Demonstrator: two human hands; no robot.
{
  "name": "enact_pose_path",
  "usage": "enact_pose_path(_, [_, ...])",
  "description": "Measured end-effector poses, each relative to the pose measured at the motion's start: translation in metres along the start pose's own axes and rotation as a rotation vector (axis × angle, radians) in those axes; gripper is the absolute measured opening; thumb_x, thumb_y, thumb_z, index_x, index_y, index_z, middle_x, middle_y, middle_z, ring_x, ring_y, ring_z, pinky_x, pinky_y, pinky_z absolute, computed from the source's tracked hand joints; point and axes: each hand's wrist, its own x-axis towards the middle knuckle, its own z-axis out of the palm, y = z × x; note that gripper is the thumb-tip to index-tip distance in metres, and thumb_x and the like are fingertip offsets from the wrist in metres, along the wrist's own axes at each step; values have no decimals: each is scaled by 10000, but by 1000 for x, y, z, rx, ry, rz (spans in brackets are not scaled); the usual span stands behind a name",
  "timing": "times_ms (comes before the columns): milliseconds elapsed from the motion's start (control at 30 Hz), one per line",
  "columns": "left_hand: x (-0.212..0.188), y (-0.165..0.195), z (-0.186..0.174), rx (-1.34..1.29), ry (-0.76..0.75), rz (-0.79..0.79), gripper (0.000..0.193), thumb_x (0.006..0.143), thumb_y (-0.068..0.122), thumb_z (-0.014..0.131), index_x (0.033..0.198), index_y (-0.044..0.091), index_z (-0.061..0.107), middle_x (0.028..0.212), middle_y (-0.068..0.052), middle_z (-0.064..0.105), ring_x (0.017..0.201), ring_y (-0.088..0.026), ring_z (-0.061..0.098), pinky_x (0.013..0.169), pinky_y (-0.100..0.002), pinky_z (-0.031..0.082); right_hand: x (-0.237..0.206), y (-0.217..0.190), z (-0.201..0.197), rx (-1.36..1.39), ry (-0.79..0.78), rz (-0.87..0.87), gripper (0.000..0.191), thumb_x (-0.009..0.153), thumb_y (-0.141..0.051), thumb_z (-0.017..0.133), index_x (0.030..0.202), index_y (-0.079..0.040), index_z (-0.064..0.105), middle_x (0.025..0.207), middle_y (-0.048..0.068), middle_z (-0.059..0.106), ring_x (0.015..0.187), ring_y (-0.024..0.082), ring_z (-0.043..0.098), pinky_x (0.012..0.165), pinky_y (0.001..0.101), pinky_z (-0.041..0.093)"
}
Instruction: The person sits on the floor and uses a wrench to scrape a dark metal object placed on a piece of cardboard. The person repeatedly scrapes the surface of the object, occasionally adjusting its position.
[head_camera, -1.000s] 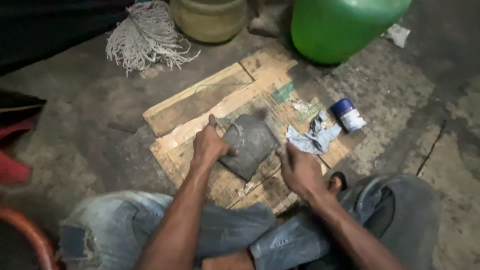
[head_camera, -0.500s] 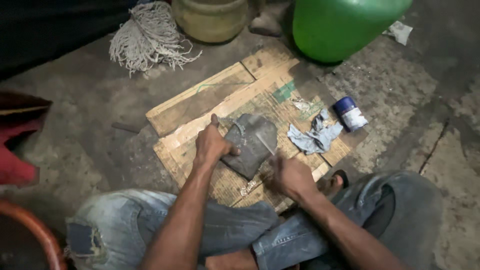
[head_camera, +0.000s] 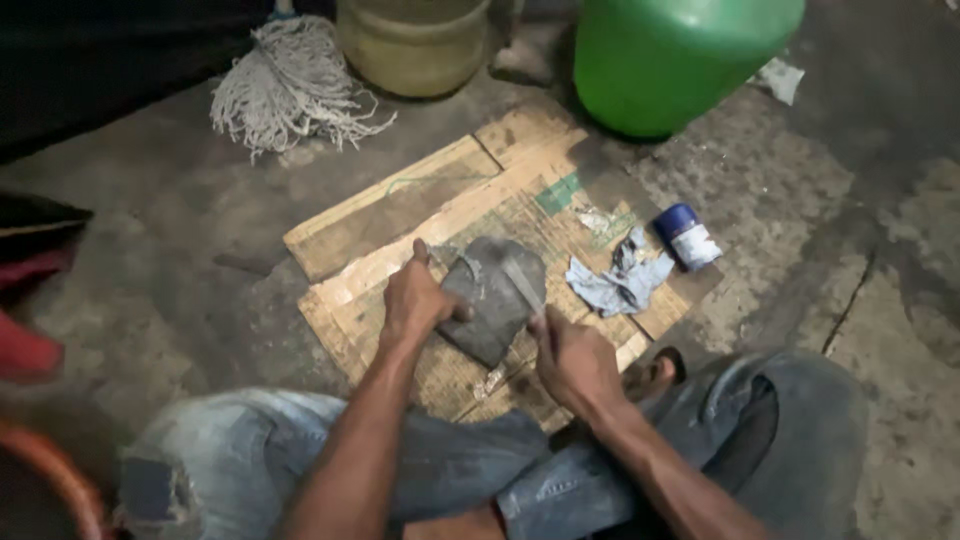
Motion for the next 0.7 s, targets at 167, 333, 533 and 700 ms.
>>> enact_pose_path(167, [2, -2, 2, 45, -11, -33, 1360, 479, 261, 1020, 1574, -30, 268, 1221, -305, 672, 1145, -401, 684, 981, -433, 552, -3, -10, -1, -65, -115, 33, 375, 938, -414, 549, 1070, -76, 643, 848, 270, 692, 834, 484, 676, 743, 581, 522])
enact_pose_path(333, [0, 1, 0, 20, -2, -8, 1409, 435, 250, 1050, 1552, -55, 247, 1231, -307, 654, 1157, -411, 663, 987, -428, 540, -1, -5, -4, 24, 34, -6, 356, 996, -378, 484, 1120, -95, 662, 844, 266, 712, 838, 478, 686, 764, 590, 505])
enact_pose_path(533, [-5, 8, -8, 42, -45, -51, 1380, 475, 256, 1027, 1568, -53, 242, 1200, -314, 674, 1146, -413, 683, 982, -439, 555, 2, -3, -7, -108, -181, 13, 322, 909, -326, 552, 1108, -97, 659, 808, 246, 711, 767, 457, 704, 707, 567, 532])
enact_pose_path(700, [-7, 8, -8, 34, -34, -39, 1312, 484, 246, 1017, 1551, -29, 306, 1194, -310, 686, 1156, -425, 667, 991, -448, 544, -4, 0, -2, 142, 236, -42, 356, 1036, -376, 467, 1104, -95, 676, 808, 240, 723, 763, 482, 695, 678, 576, 520])
